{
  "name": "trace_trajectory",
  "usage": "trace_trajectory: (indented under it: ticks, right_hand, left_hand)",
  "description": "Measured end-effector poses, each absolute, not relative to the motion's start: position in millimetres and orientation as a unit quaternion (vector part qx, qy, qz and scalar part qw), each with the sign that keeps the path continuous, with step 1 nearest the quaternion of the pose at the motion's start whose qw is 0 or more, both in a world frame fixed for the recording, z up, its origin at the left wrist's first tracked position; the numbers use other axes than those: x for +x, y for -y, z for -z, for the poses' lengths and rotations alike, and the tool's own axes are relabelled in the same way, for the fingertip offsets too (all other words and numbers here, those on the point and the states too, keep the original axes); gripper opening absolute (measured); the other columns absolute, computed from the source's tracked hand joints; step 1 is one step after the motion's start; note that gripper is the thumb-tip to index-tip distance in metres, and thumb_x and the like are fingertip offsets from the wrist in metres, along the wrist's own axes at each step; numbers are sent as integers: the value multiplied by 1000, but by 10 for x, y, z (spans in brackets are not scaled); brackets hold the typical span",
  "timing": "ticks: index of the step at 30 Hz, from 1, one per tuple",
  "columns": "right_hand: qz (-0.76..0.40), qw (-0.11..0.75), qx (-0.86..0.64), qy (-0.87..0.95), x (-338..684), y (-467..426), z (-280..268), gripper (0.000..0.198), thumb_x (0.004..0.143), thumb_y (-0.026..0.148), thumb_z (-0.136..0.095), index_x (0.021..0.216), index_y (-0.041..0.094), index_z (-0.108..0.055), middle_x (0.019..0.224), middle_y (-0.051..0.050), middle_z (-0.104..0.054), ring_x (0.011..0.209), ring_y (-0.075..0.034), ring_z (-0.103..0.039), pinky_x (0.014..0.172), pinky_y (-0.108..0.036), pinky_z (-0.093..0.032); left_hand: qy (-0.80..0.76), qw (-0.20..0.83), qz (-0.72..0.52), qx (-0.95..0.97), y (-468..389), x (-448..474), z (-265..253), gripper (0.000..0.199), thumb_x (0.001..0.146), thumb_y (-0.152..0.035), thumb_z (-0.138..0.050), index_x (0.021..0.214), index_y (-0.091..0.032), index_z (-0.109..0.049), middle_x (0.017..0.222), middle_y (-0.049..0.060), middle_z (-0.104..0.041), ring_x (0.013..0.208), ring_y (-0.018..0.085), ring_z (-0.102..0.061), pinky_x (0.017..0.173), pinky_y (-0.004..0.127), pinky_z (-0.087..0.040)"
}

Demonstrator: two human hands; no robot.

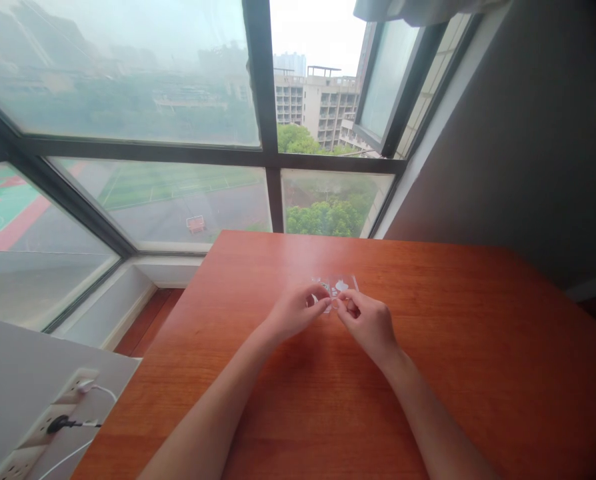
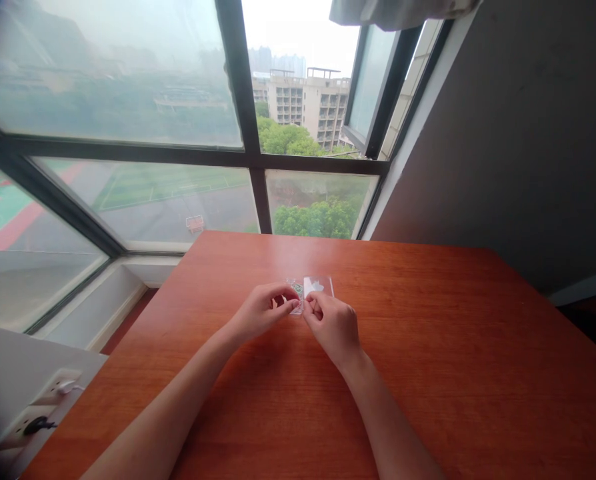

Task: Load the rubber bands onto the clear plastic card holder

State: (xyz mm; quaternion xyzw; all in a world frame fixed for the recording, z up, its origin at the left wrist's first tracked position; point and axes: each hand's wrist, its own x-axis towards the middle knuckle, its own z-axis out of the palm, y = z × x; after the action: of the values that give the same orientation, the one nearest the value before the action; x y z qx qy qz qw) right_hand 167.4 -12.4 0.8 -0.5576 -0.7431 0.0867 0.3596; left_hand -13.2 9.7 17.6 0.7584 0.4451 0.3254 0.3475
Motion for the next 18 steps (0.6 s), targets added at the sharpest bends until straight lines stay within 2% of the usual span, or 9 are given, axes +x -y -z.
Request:
trace_trajectory:
  ticks: [18]
  right_hand:
    - [-70,366,-546,750,1657,109,35,13,84,26,-55,79,20,-65,54,3,-54,51,-11,-49,56,-21,-33]
  left_hand:
    - [-426,376,-321,758,-96,-92,-185,14,81,-22,-54,78,-15,-66,69,0,-62,64,10,-51,59,20,-41]
